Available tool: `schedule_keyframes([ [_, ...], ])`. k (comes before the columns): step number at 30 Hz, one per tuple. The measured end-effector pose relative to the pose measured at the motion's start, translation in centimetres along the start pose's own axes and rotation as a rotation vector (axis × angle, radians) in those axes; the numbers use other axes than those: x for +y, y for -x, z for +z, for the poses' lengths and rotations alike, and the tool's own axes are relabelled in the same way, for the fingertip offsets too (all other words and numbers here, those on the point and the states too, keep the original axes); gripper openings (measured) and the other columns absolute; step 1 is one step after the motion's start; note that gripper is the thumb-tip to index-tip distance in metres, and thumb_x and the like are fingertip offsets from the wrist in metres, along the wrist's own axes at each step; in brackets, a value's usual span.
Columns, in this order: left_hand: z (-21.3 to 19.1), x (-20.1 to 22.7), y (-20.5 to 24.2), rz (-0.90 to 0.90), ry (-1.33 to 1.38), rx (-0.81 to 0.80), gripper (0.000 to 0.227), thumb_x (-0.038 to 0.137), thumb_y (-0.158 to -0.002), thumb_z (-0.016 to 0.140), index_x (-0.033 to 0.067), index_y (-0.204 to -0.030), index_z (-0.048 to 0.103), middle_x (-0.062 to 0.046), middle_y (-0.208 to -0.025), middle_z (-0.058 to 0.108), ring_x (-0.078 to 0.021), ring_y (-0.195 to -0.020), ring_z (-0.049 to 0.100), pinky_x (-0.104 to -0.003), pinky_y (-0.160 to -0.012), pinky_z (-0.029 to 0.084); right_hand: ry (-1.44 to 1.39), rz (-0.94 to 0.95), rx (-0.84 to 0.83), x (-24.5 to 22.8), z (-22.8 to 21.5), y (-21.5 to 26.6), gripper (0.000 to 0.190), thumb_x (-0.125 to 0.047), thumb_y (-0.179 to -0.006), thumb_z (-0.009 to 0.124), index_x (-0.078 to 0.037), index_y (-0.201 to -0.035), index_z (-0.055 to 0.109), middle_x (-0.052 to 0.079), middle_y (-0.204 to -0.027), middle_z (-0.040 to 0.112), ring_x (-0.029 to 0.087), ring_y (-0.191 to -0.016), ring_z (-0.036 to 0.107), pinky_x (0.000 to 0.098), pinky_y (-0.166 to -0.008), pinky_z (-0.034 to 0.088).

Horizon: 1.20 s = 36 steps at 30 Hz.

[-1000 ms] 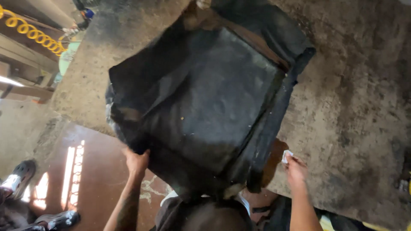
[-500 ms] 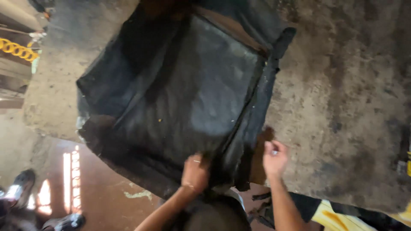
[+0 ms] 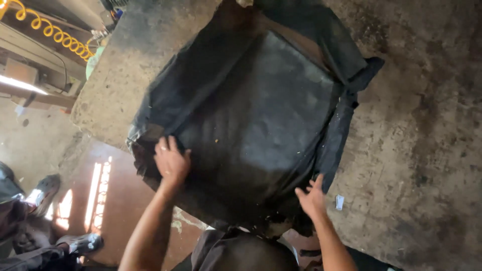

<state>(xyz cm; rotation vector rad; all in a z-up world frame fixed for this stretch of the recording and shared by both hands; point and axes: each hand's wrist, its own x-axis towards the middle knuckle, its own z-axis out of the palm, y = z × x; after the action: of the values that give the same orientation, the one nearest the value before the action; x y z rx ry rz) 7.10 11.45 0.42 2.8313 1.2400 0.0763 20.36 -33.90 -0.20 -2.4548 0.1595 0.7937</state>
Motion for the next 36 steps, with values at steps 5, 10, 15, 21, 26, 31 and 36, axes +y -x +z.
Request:
schedule_keyframes([
  [5, 3.3, -5.0, -1.7, -0.187, -0.044, -0.285, 0.070, 0.067, -0.083, 0.071, 0.0309, -0.142, 0.059, -0.006, -0.129, 0.061, -0.0298, -0.118, 0.062, -0.048, -0.097, 0.048, 0.108, 0.167, 0.149, -0.3, -2.0, -3.6, 0.113, -0.033, -0.086, 0.080, -0.003, -0.165, 0.005, 0.026, -0.144, 0.055, 0.039, -0.122, 0.063, 0.0563, -0.104, 0.051],
  [10, 5.2, -7.5, -1.2, -0.187, 0.095, -0.354, 0.042, 0.065, -0.086, 0.071, 0.0396, -0.119, 0.073, 0.005, -0.102, 0.072, -0.0240, -0.099, 0.074, -0.045, -0.090, 0.051, 0.281, 0.082, 0.248, 14.4, 0.6, -17.0, 0.021, -0.038, -0.081, 0.076, -0.025, -0.096, 0.083, 0.005, -0.095, 0.080, 0.033, -0.101, 0.075, 0.0443, -0.085, 0.059],
  [15, 6.8, -9.1, 0.3, -0.150, 0.208, -0.269, 0.016, 0.041, -0.086, 0.076, 0.0308, -0.096, 0.083, -0.002, -0.106, 0.072, -0.0312, -0.100, 0.073, -0.041, -0.088, 0.060, -0.199, 0.136, 0.244, 2.2, -7.4, -12.3, 0.024, -0.015, -0.092, 0.067, 0.001, -0.107, 0.074, 0.023, -0.094, 0.076, 0.030, -0.070, 0.076, 0.0315, -0.049, 0.060],
  [21, 0.0, -5.9, 1.5, -0.347, 0.290, -0.443, 0.054, 0.044, -0.084, 0.083, 0.0226, -0.129, 0.063, -0.017, -0.120, 0.068, -0.0402, -0.116, 0.069, -0.049, -0.101, 0.054, 0.043, 0.268, 0.281, 7.7, -2.0, -13.4, 0.087, -0.055, -0.081, 0.082, 0.004, -0.140, 0.061, 0.030, -0.139, 0.061, 0.042, -0.133, 0.056, 0.0544, -0.110, 0.046],
  [26, 3.9, -7.2, 1.8, -0.429, 0.493, -0.446, 0.039, 0.039, -0.088, 0.081, 0.0284, -0.123, 0.066, -0.014, -0.115, 0.075, -0.0371, -0.113, 0.069, -0.048, -0.097, 0.055, -0.043, 0.074, 0.400, -0.5, -5.3, -12.5, 0.041, -0.033, -0.095, 0.072, 0.001, -0.118, 0.071, 0.029, -0.116, 0.069, 0.047, -0.117, 0.063, 0.0577, -0.095, 0.051],
  [31, 6.8, -5.0, 7.2, -0.407, 0.945, -0.331, 0.029, 0.004, -0.086, 0.076, 0.0241, -0.106, 0.082, -0.013, -0.086, 0.077, -0.0270, -0.067, 0.075, -0.034, -0.056, 0.062, 0.055, -0.222, 0.624, -10.6, -15.9, -15.7, 0.034, -0.031, -0.105, 0.071, 0.001, -0.094, 0.071, 0.026, -0.085, 0.067, 0.049, -0.091, 0.067, 0.0572, -0.073, 0.052],
  [36, 0.2, 4.9, 11.4, -0.622, 1.378, -0.610, 0.039, -0.003, -0.089, 0.068, 0.0096, -0.126, 0.074, -0.006, -0.088, 0.074, -0.0159, -0.071, 0.075, -0.023, -0.049, 0.052, -1.454, -0.346, 0.549, -13.9, -26.7, -28.3, 0.006, -0.009, -0.088, 0.075, -0.006, -0.086, 0.080, 0.010, -0.074, 0.073, 0.018, -0.068, 0.066, 0.0246, -0.055, 0.038],
])
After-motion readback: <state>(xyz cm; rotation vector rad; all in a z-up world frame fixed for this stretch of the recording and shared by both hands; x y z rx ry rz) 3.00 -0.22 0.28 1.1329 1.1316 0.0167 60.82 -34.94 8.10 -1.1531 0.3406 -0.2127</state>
